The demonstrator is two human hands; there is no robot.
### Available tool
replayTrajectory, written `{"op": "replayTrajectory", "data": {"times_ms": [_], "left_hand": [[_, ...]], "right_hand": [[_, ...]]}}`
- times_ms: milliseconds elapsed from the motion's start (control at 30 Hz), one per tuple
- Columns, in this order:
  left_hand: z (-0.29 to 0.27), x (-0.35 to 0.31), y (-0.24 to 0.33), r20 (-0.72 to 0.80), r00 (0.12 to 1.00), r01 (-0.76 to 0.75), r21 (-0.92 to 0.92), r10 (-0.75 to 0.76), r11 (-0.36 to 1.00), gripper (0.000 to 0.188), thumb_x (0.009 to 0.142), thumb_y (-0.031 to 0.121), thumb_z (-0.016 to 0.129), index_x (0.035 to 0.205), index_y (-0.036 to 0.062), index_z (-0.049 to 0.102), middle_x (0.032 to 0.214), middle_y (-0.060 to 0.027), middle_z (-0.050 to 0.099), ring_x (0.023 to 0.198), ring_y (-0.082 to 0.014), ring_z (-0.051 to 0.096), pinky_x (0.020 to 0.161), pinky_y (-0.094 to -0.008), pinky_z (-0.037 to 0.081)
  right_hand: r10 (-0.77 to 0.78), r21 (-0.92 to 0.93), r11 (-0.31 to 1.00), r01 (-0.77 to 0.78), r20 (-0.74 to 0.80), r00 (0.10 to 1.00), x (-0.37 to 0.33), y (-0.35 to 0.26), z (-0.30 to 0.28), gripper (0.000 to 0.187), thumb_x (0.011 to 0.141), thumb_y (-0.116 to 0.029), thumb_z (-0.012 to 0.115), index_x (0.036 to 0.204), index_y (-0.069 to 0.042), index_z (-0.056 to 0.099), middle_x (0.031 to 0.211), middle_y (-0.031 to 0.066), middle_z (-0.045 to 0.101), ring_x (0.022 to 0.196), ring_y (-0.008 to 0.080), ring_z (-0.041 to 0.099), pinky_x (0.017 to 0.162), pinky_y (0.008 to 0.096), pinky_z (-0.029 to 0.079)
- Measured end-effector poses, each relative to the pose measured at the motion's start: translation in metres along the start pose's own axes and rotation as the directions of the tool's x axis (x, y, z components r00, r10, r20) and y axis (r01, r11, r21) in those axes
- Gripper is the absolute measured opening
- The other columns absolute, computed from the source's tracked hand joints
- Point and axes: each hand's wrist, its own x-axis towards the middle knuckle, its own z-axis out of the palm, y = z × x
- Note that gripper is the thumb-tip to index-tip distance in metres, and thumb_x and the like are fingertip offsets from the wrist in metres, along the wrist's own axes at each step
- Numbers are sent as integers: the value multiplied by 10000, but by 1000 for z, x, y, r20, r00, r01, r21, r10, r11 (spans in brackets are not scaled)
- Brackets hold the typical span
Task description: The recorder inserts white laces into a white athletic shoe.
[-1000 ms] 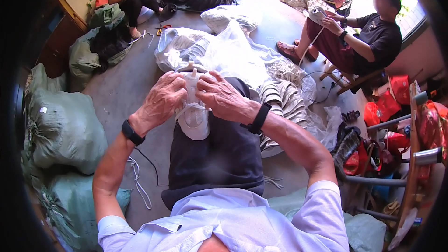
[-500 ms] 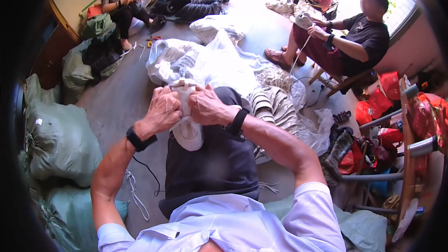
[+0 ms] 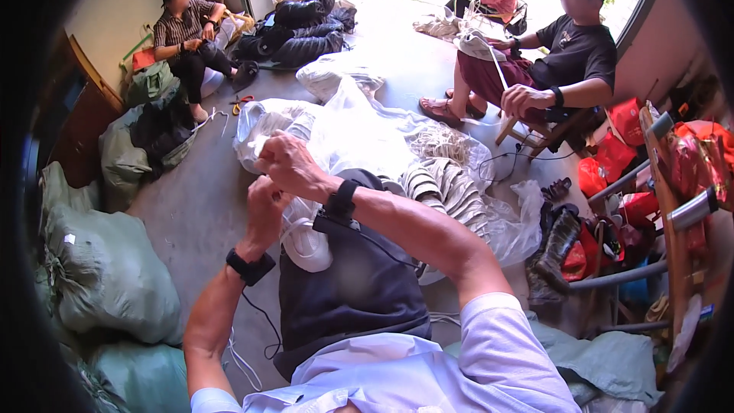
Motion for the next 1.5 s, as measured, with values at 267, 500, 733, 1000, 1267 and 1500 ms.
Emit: {"op": "replayTrajectory", "data": {"times_ms": [267,500,733,1000,1267,1500], "left_hand": [[-15,10,-11,-115,874,304,-629,-473,716,208,909,172,711,951,-28,747,740,-38,691,673,-85,583,632,-255,474],[-14,12,0,-69,895,336,-543,-440,770,268,916,259,724,894,-8,732,706,16,637,659,-51,530,589,-224,423],[-16,11,-14,-43,910,328,-531,-412,781,257,910,242,724,864,-11,738,681,5,643,637,-47,518,571,-245,420],[-16,9,-27,60,928,321,-634,-369,704,303,915,310,721,904,9,744,722,15,643,668,-41,533,613,-217,422],[-11,16,-23,113,937,319,-663,-330,678,224,943,198,667,980,-6,754,798,-15,707,738,-60,594,706,-224,481],[-12,19,-17,134,928,350,-631,-348,693,232,954,211,660,986,2,755,809,-14,710,735,-58,591,694,-226,479]], "right_hand": [[-152,-161,972,170,122,981,-49,0,-29,142,762,-51,736,894,-77,692,932,109,581,927,291,583,849,432,428],[-316,-304,866,396,280,906,-73,14,-6,273,649,-46,736,911,-81,664,1037,109,527,1074,308,477,917,449,345],[-327,-360,853,379,197,924,-78,4,-23,248,583,32,657,820,-26,613,1122,152,532,1115,351,468,958,455,358],[-120,-751,631,-195,-343,932,-97,115,-249,43,802,-50,644,776,-20,661,832,149,663,893,324,614,812,404,474],[52,-679,221,-700,-709,704,-201,196,-447,198,804,-193,631,832,-25,730,843,165,719,822,302,698,777,391,538],[86,-537,55,-842,-838,540,-313,265,-529,242,838,-180,572,795,13,712,789,181,717,713,304,700,622,408,515]]}}
